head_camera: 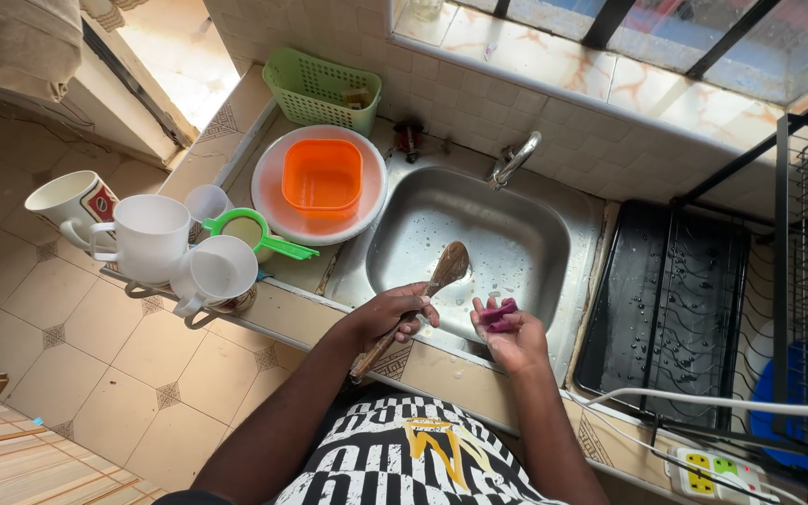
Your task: Washing a plate, wooden spoon, and pot in a kitchen sink using a cleaning cloth
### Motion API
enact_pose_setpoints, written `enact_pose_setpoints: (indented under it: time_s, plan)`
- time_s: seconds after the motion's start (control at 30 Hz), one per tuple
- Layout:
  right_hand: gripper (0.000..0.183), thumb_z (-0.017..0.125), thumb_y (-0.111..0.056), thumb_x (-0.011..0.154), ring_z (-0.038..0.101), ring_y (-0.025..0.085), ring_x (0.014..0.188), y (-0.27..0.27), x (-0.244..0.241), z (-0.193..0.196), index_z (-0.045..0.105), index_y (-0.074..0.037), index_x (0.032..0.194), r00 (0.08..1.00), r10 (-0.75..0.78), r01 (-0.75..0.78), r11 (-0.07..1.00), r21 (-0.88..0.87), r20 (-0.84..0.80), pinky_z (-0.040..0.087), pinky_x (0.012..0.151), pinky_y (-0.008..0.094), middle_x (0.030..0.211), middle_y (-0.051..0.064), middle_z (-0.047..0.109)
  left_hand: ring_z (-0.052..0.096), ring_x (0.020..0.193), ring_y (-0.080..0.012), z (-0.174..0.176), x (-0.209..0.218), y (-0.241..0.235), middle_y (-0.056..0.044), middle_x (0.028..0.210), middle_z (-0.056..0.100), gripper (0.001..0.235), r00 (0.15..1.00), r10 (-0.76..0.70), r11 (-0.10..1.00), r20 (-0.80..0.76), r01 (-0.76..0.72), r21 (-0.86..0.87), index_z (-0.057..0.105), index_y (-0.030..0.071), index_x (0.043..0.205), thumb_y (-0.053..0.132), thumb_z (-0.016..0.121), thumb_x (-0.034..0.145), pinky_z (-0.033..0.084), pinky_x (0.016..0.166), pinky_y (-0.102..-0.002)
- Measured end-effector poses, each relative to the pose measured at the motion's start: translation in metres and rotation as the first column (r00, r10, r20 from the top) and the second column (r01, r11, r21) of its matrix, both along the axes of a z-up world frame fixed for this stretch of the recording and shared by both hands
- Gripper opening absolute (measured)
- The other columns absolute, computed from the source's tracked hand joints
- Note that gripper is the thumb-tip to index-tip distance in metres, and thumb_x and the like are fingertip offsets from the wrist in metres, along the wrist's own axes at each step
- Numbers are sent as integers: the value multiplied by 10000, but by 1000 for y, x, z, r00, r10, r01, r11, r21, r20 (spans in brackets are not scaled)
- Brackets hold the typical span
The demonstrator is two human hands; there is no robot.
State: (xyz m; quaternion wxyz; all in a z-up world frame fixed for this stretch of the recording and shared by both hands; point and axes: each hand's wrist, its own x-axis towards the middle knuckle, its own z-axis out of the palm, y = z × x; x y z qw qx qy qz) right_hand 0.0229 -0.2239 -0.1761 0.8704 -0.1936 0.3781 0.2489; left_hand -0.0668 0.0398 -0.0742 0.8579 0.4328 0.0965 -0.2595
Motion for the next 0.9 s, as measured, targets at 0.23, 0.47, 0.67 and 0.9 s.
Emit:
enact_pose_setpoints:
  time_s: [0.23,0.47,0.67,0.9]
  plan:
    - [365,462,67,869,613,328,1309,1,16,-22,563,-56,1197,991,88,-84,995,-46,105,471,1102,538,1247,129,668,435,553,-37,-4,2,-1,-147,972,618,604,1000,-22,1000,-5,21,-5,341,50,1514,104,519,940,394,399,-121]
    - [297,709,-247,1007,653,237,1020,18,28,-7,651,-56,1227,860,389,-20,672,-741,330,513,914,419,1111,147,680,415,551,-38,-46,13,0,-151,940,615,617,998,11,996,-66,-16,-87,344,91,1559,73,517,968,368,392,-102]
    - [142,808,-93,912,688,259,894,53,33,60,765,-31,1031,622,550,522,240,-818,558,576,815,374,905,146,675,417,551,-39,-40,18,-7,-141,907,609,585,998,-38,996,-49,34,-81,356,117,1579,106,499,1011,375,391,-99]
    - [71,753,-6,882,731,292,737,102,-17,73,773,-74,887,349,739,574,318,-755,577,594,681,366,809,106,709,420,517,-48,-12,15,-7,-107,777,561,540,999,16,993,-29,-19,-117,360,129,1586,110,472,1058,386,376,-114]
